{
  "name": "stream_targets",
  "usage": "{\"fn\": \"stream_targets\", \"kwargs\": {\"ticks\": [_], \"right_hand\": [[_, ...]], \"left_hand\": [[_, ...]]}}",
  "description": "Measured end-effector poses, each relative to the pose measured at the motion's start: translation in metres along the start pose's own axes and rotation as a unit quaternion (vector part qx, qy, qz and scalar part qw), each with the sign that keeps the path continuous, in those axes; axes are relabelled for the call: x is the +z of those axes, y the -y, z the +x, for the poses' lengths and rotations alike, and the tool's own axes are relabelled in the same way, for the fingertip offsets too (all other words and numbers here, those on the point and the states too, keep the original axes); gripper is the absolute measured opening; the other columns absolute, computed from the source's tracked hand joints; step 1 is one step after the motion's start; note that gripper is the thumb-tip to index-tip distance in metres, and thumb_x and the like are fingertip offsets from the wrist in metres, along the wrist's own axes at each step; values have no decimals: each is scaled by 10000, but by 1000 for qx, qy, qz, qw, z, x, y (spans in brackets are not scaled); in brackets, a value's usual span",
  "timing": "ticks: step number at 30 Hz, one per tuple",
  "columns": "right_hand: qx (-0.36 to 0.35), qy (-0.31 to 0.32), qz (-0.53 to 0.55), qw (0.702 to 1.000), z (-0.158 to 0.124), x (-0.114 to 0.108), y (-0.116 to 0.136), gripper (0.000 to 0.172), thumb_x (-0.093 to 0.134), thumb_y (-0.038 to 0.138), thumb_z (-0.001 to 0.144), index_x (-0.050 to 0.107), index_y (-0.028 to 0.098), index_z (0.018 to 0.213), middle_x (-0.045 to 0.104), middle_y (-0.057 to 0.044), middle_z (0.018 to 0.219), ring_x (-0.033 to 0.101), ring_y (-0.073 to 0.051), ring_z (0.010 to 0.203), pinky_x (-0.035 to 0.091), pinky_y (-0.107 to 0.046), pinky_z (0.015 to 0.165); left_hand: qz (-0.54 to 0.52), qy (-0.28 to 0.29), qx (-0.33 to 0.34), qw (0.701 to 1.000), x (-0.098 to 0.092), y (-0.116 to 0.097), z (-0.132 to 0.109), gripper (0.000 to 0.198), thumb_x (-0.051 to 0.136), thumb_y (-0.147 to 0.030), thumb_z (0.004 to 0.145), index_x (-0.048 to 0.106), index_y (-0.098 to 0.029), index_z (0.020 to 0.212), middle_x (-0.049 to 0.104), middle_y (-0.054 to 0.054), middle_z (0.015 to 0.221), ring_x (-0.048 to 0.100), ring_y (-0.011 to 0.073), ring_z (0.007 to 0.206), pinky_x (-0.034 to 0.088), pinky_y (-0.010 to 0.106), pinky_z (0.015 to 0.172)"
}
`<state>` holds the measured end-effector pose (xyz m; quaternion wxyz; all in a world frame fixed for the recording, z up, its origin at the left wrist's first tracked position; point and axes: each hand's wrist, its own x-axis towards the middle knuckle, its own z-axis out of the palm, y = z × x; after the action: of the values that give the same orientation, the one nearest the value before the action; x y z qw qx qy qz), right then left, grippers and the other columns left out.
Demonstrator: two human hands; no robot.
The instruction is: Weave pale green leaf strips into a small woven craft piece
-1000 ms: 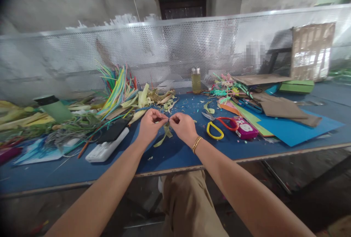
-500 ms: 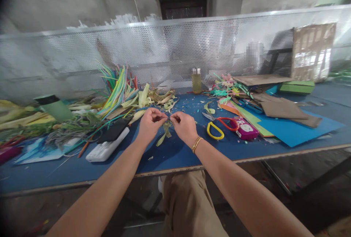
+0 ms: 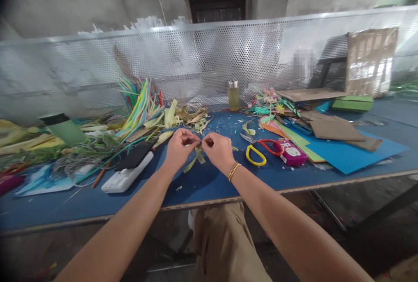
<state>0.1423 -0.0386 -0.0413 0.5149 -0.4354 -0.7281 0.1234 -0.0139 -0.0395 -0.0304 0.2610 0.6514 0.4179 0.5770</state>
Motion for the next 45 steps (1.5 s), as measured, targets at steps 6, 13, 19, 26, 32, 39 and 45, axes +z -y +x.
{"fn": "stream_targets", "kwargs": {"ticks": [6,13,19,26,32,39,45], "right_hand": [[-6,-9,10,1000,1,0,-2,116,559,226,811,630,208,721,672,6,692,602,-137,654,429,-251,677],[10,4,22,1000,-1,1,-3,126,595,274,829,690,214,773,715,-6,743,630,-149,687,442,-262,689],[19,3,9,1000,0,1,-2,131,587,256,803,676,204,722,696,-3,692,612,-143,644,434,-256,658],[28,1,25,999,0,2,-2,130,568,263,776,633,199,684,658,2,658,578,-134,621,423,-248,645],[36,-2,39,999,1,2,-2,133,558,262,765,627,197,672,641,4,649,564,-133,621,417,-247,638],[44,-2,42,998,1,3,-3,125,565,258,740,622,198,648,634,6,634,557,-132,608,418,-245,626],[51,-3,27,998,0,1,-1,120,562,249,727,609,197,630,628,7,621,553,-131,604,409,-246,621]], "left_hand": [[-2,-18,2,1000,0,0,0,314,710,-184,656,465,-221,849,715,15,783,689,192,764,505,327,740],[30,-19,6,999,1,-7,-2,293,701,-175,669,469,-219,842,724,15,797,700,193,785,514,321,740],[76,-20,20,997,2,-13,-5,261,698,-159,681,487,-215,825,733,5,768,700,184,756,514,316,740],[78,-14,25,996,1,-7,-4,262,690,-177,708,475,-222,851,748,4,791,705,180,770,517,311,752],[87,-21,10,996,0,-8,-4,279,687,-181,703,464,-227,864,754,5,785,709,184,760,517,314,751],[106,-42,-1,994,1,-10,-6,277,687,-178,688,463,-229,843,749,-4,749,707,180,728,506,294,717],[98,-48,-2,994,0,-7,-6,255,675,-187,686,467,-229,825,744,-6,746,711,182,745,505,291,720]]}}
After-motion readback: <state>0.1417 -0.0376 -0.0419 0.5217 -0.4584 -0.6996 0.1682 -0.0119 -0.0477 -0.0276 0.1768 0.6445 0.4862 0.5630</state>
